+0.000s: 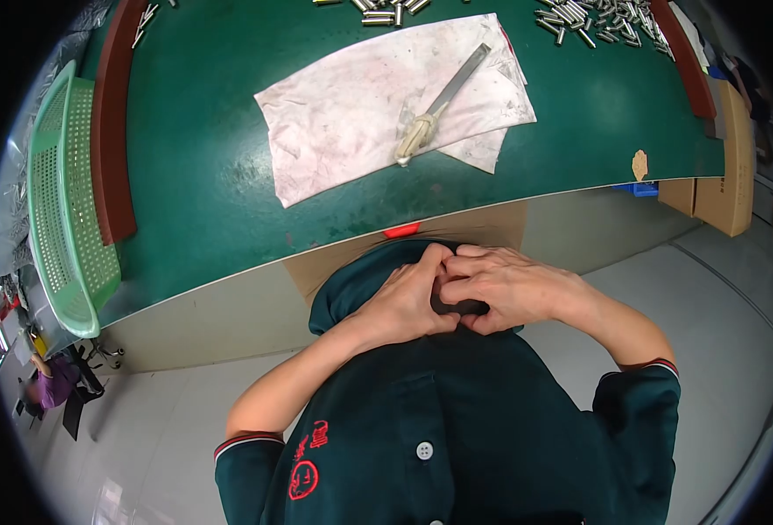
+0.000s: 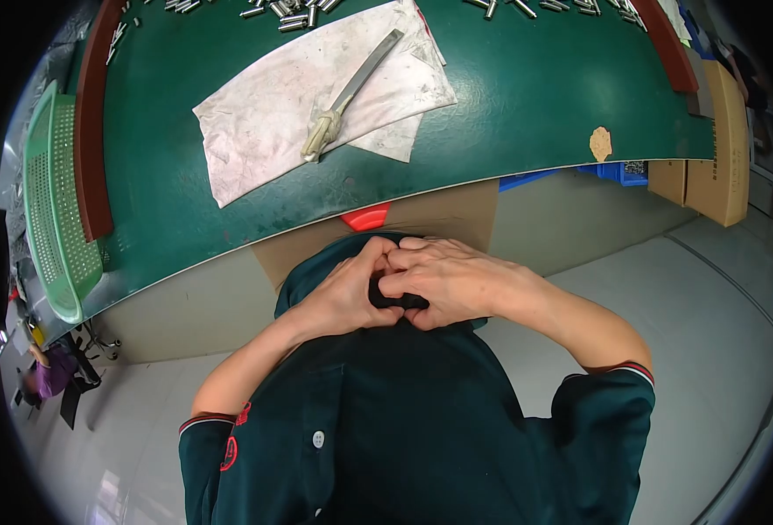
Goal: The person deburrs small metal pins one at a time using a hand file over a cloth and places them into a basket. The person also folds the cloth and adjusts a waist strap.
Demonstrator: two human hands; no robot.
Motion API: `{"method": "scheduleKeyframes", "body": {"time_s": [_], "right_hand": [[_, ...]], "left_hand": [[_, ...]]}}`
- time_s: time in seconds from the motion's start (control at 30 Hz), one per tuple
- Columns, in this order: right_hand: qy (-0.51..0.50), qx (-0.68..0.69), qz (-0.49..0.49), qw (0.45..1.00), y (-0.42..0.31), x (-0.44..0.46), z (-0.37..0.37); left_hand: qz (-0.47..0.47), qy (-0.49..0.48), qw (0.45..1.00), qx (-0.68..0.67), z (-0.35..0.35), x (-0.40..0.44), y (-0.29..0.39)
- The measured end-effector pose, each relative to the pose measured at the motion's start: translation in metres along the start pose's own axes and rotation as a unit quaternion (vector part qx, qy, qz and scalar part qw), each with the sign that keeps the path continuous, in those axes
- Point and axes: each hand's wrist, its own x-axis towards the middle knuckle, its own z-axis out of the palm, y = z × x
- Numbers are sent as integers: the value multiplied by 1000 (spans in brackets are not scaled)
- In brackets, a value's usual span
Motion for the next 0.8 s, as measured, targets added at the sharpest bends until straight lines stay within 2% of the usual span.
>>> {"method": "scheduleKeyframes", "body": {"time_s": [0.13,0.27,0.37,0.43,0.53,0.63,0.7,0.77,0.8], "right_hand": [[15,18,-24,999,3,1,2],[25,81,-2,996,11,-2,6],[72,149,31,986,10,-6,11],[76,203,97,971,7,-8,13],[104,216,151,959,4,-10,13],[130,223,143,955,8,-16,18],[108,235,152,954,12,-21,17],[86,249,162,951,14,-28,16],[76,257,177,947,13,-31,12]], "left_hand": [[17,0,1000,-24,1,1,-3],[13,11,999,-42,1,1,-2],[11,28,999,-20,-2,0,0],[11,23,999,-30,-2,2,-2],[12,18,999,-31,-3,3,-3],[12,6,1000,-25,-7,3,-1],[8,-7,1000,-25,-12,3,1],[50,-36,996,61,-16,4,2],[51,-36,996,61,-17,3,4]]}}
